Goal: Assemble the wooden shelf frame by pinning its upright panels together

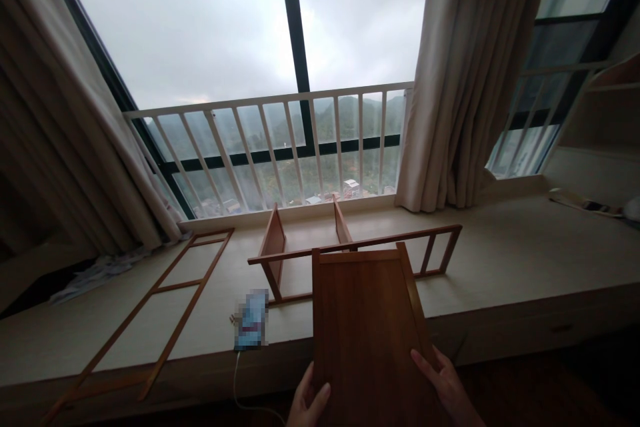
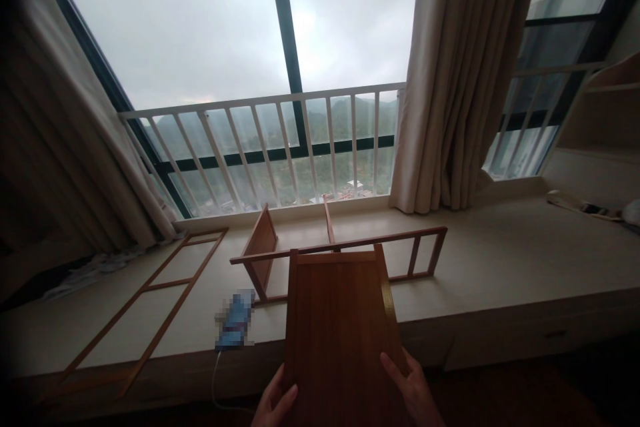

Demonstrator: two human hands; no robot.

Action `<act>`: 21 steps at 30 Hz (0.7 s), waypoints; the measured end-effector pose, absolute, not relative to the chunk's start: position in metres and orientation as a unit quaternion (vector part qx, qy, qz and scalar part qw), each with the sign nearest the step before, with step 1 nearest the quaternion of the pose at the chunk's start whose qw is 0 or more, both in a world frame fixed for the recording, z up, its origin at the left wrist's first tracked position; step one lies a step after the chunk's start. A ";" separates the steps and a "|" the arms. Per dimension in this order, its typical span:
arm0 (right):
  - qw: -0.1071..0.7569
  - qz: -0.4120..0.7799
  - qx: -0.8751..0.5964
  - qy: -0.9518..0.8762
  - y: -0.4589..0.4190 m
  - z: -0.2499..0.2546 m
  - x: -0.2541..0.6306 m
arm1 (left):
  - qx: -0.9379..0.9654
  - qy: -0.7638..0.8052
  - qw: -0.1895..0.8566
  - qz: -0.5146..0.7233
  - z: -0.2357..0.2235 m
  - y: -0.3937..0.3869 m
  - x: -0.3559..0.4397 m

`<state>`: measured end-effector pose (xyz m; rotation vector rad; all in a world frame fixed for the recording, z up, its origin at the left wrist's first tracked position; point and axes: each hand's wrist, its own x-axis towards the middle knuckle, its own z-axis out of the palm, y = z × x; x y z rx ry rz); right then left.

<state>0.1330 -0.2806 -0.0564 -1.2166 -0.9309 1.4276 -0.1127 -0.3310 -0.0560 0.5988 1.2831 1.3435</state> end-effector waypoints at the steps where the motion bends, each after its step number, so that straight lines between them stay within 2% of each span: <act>1: 0.504 0.593 -0.497 -0.384 -0.278 -0.056 0.133 | 0.269 0.547 0.553 0.568 -0.054 -0.324 -0.115; 7: 0.523 0.563 -0.475 -0.430 -0.252 -0.043 0.134 | 0.396 0.508 0.481 0.595 -0.021 -0.270 -0.123; 12: 0.515 0.512 -0.462 -0.509 -0.230 -0.017 0.135 | 0.385 0.496 0.424 0.653 -0.011 -0.241 -0.120; 16: 0.510 0.499 -0.454 -0.534 -0.223 -0.009 0.137 | 0.390 0.453 0.423 0.681 -0.017 -0.240 -0.118; 21: 0.502 0.513 -0.456 -0.526 -0.221 -0.031 0.139 | 0.365 0.472 0.431 0.677 -0.020 -0.251 -0.114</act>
